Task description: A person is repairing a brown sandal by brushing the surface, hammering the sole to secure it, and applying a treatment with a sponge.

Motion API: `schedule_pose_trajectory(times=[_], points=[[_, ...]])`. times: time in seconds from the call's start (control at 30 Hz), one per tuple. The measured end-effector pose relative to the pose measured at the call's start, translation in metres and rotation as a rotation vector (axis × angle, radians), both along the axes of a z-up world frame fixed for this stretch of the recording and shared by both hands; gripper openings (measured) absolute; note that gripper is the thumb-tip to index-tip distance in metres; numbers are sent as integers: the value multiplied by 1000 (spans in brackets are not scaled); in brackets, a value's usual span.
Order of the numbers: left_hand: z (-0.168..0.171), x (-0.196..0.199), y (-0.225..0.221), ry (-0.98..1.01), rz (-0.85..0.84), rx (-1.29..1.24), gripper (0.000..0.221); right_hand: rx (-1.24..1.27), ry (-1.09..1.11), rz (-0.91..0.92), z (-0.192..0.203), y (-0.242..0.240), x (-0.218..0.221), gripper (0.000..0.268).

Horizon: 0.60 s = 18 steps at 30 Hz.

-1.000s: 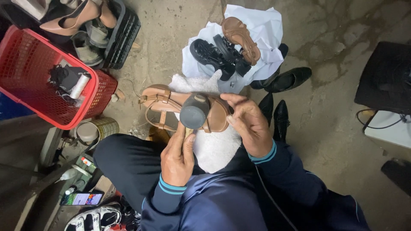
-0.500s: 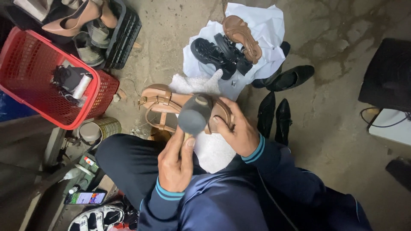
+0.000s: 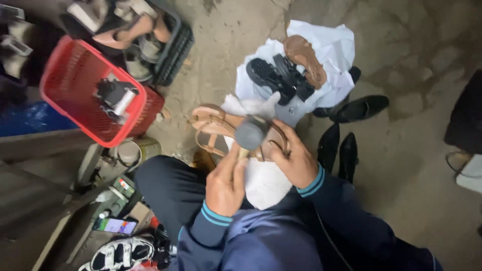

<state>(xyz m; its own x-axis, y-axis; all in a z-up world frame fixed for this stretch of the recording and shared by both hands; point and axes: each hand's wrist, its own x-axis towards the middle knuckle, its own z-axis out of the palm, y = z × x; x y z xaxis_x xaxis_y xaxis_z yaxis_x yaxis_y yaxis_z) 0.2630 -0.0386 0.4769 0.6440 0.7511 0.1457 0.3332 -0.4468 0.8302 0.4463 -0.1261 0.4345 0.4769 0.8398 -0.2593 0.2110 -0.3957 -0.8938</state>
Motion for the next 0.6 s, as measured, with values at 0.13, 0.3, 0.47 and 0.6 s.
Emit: schedule_pose_trajectory(times=[0.13, 0.3, 0.47, 0.6], points=[[13, 2, 1, 48, -14, 26, 44, 234, 106, 34, 2, 10, 3, 56], [48, -1, 2, -69, -19, 32, 44, 101, 6, -123, 37, 2, 5, 58], [2, -17, 6, 234, -24, -79, 54, -233, -125, -76, 39, -27, 17, 60], [54, -3, -10, 95, 2, 10, 41, -240, -74, -107, 5, -39, 15, 66]])
